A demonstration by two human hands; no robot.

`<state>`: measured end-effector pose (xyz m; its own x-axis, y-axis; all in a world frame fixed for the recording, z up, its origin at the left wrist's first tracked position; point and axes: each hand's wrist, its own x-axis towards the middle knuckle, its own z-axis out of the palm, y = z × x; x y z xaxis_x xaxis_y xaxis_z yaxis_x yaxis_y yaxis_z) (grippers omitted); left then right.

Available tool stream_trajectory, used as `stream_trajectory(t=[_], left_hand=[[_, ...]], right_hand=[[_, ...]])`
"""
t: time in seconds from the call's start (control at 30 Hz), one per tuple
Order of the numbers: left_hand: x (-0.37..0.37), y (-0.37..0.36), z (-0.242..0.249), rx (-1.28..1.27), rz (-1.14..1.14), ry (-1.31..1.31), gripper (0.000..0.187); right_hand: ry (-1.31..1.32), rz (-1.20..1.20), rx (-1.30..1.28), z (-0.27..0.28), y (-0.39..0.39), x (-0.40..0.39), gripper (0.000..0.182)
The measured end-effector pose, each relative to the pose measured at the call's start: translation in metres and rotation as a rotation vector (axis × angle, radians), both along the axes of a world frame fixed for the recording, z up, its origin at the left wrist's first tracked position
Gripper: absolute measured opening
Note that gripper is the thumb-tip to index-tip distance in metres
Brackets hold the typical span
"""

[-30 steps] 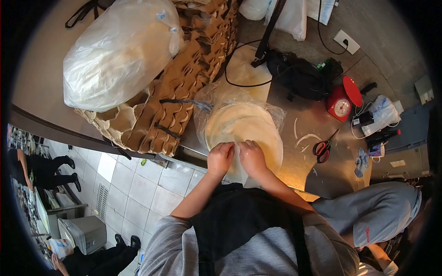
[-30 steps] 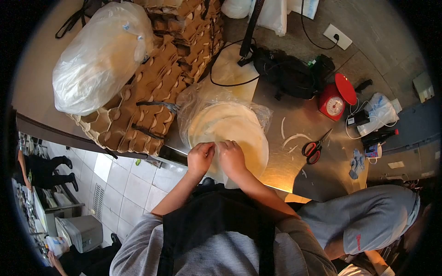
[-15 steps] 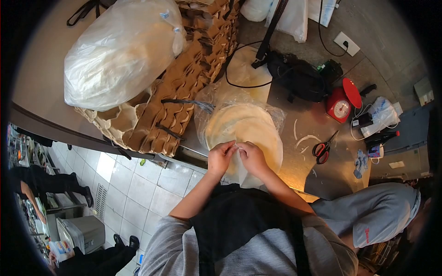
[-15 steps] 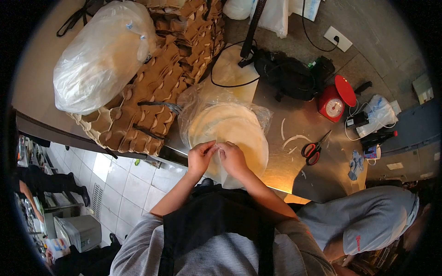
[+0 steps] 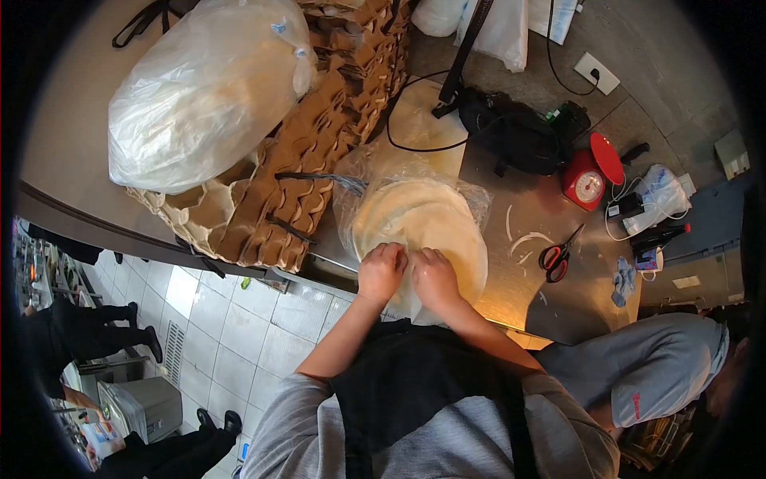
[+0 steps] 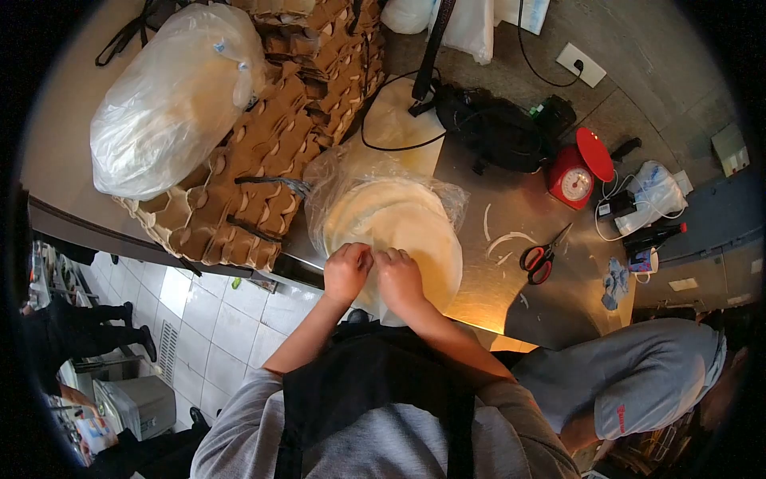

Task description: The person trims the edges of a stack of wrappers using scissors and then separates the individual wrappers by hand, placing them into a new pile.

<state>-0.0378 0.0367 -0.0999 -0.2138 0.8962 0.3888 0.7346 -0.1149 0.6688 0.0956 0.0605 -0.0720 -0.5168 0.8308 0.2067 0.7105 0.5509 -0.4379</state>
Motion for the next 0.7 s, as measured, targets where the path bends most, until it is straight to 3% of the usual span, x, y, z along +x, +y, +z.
stream_trajectory(t=[0.07, 0.17, 0.3, 0.37, 0.53, 0.6, 0.63, 0.7], left_hand=[[0.0, 0.001, -0.001, -0.043, 0.036, -0.084, 0.01], [0.005, 0.0, -0.007, -0.223, 0.062, -0.548, 0.011], [0.01, 0.001, -0.02, -0.246, 0.002, -0.747, 0.017], [0.015, 0.001, -0.011, -0.199, 0.0, -0.762, 0.018], [0.002, -0.001, -0.003, -0.245, 0.009, -0.557, 0.024], [-0.005, -0.003, -0.002, -0.22, 0.034, -0.415, 0.031], [-0.008, -0.005, 0.006, -0.131, -0.019, -0.206, 0.032], [-0.017, -0.01, 0.024, 0.062, -0.133, 0.207, 0.036]], right_hand=[[0.054, -0.006, 0.033, -0.005, 0.0, 0.003, 0.025], [0.151, -0.028, -0.015, -0.013, 0.005, 0.009, 0.025], [0.346, -0.096, -0.28, -0.002, 0.007, 0.009, 0.024], [0.392, -0.103, -0.266, -0.008, 0.008, 0.011, 0.022], [0.462, -0.121, -0.416, -0.021, 0.025, 0.018, 0.025], [0.59, -0.14, -0.653, -0.013, 0.036, 0.019, 0.026], [0.658, -0.152, -0.768, -0.011, 0.039, 0.02, 0.026], [0.654, -0.129, -0.65, -0.014, 0.043, 0.032, 0.026]])
